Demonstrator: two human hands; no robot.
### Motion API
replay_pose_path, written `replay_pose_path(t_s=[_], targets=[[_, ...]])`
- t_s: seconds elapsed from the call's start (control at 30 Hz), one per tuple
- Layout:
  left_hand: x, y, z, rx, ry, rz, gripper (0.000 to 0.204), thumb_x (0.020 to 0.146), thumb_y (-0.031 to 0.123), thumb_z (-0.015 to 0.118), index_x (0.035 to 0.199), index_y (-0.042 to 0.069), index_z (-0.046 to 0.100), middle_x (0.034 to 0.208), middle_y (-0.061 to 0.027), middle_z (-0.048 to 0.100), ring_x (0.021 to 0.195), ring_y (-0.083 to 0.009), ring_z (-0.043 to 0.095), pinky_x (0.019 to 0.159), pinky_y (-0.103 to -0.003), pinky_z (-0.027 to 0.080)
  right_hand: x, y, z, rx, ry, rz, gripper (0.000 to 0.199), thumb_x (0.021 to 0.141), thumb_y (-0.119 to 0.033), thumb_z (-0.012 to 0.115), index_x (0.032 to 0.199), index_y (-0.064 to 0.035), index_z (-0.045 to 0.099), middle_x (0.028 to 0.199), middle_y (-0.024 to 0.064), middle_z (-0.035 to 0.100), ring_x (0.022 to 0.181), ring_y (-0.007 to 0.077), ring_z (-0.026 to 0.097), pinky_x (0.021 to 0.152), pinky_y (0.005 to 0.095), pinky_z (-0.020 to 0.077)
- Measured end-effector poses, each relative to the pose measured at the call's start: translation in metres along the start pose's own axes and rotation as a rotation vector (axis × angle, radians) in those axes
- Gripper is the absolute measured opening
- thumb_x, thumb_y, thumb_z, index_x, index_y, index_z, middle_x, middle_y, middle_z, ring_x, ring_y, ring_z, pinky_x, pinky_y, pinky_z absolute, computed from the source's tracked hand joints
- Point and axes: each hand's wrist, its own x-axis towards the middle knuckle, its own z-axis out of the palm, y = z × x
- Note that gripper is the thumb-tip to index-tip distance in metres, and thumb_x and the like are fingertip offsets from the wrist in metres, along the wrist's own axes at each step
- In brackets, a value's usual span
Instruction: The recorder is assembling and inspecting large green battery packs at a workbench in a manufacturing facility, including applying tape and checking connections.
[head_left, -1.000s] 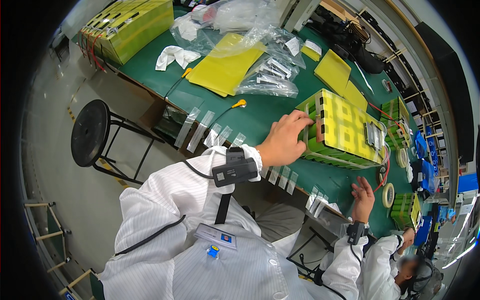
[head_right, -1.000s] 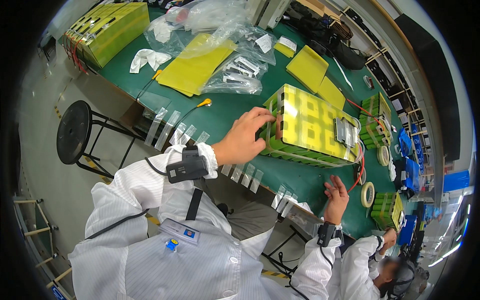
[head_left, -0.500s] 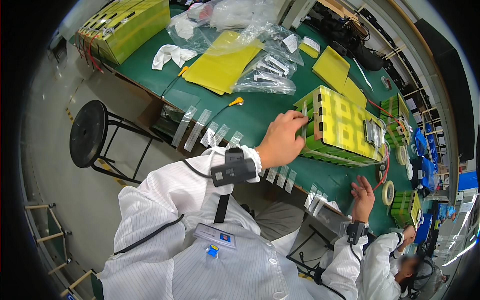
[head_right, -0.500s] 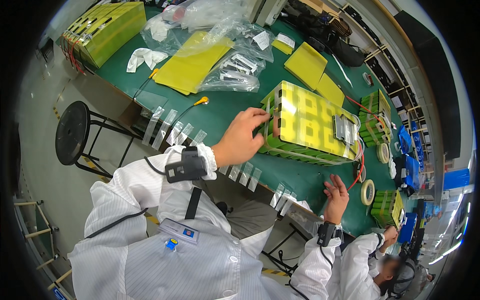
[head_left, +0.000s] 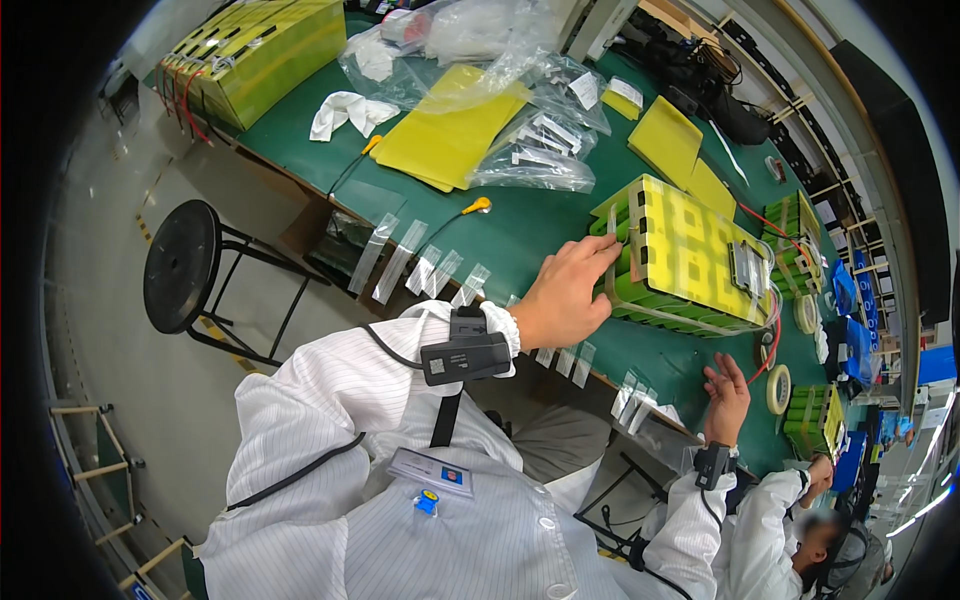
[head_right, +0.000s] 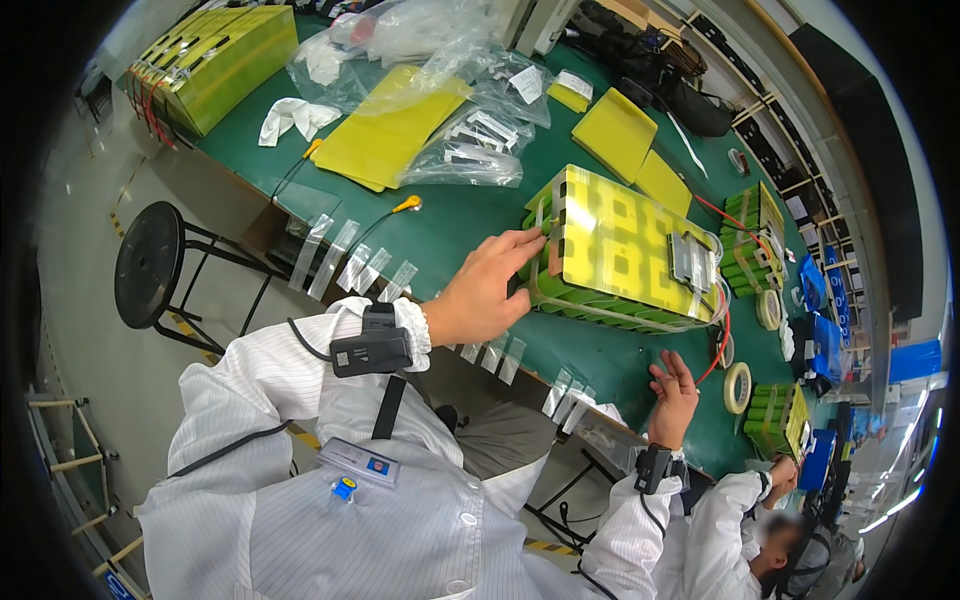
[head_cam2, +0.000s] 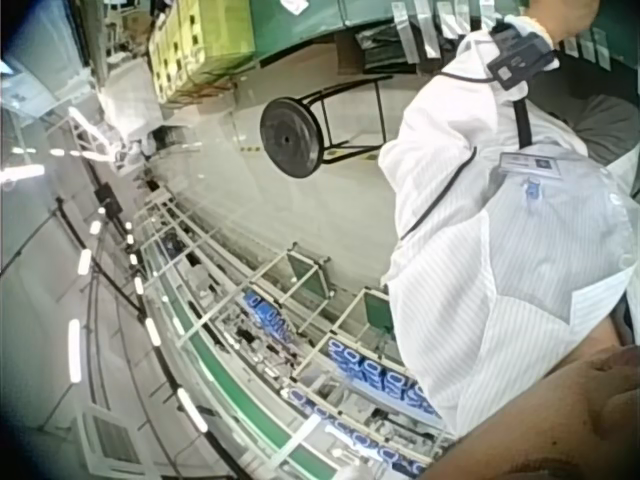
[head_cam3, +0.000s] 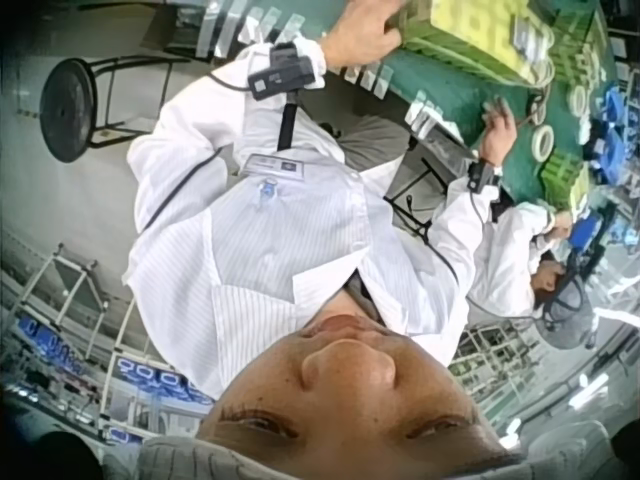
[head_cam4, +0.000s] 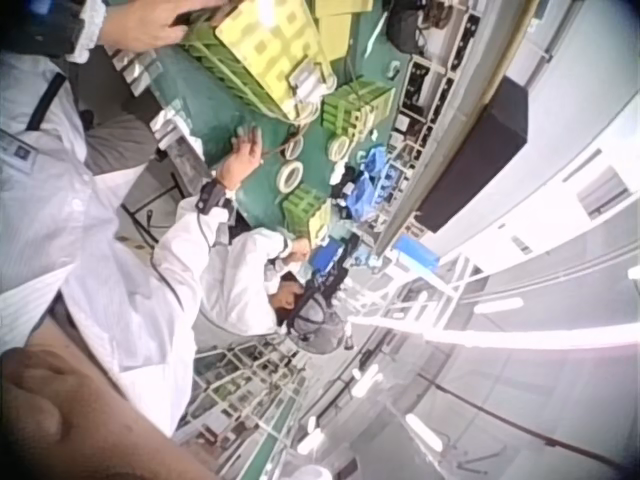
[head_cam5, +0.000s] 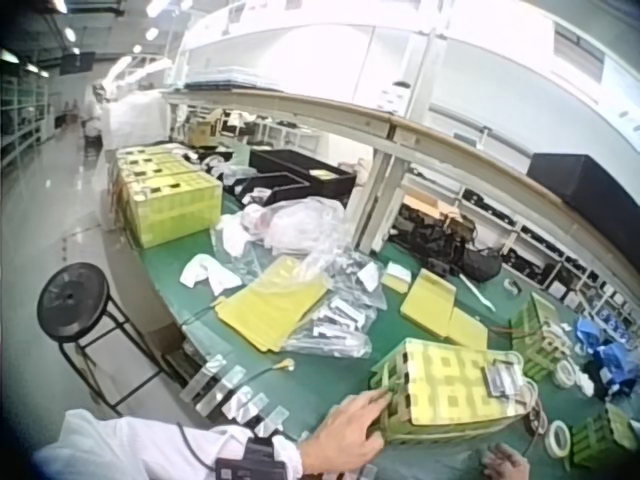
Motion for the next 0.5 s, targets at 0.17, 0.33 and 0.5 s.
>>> replay_pose_path(t_s=[0.17, 0.33, 0.5], targets=[[0.004, -0.003, -0.008, -0.003, -0.012, 0.021, 0.057, 0.08, 0.007, 0.056, 0.136, -0.004, 0.052, 0.14, -0.0183, 0.05, 0.126, -0.0377, 0.047, 0.11, -0.044, 0.038, 0.0, 0.0, 0.002, 0.0, 0.0, -0.008, 0.045, 0.094, -0.005, 0.055, 0.138, 0.0038, 0.053, 0.137, 0.017, 0.06, 0.101, 0.0175, 0.067, 0.079, 0.0236, 0.0514], [0.011, 0.004, -0.012, -0.028, -0.019, 0.043, 0.054, 0.079, 0.007, 0.056, 0.132, -0.003, 0.054, 0.135, -0.0187, 0.054, 0.124, -0.0372, 0.05, 0.108, -0.043, 0.039, -0.004, -0.005, -0.001, -0.011, 0.025, -0.019, 0.046, 0.094, -0.006, 0.055, 0.138, 0.0034, 0.053, 0.136, 0.0173, 0.061, 0.103, 0.0192, 0.067, 0.081, 0.0245, 0.0519], [0.017, -0.003, -0.006, -0.045, 0.04, 0.116, 0.053, 0.077, 0.007, 0.057, 0.129, 0.0, 0.055, 0.125, -0.0196, 0.058, 0.118, -0.0378, 0.055, 0.104, -0.044, 0.043, -0.008, 0.0, 0.004, -0.02, 0.018, -0.082, 0.046, 0.091, -0.007, 0.06, 0.136, 0.0031, 0.056, 0.131, 0.0161, 0.064, 0.101, 0.0218, 0.069, 0.079, 0.0288, 0.0544]])
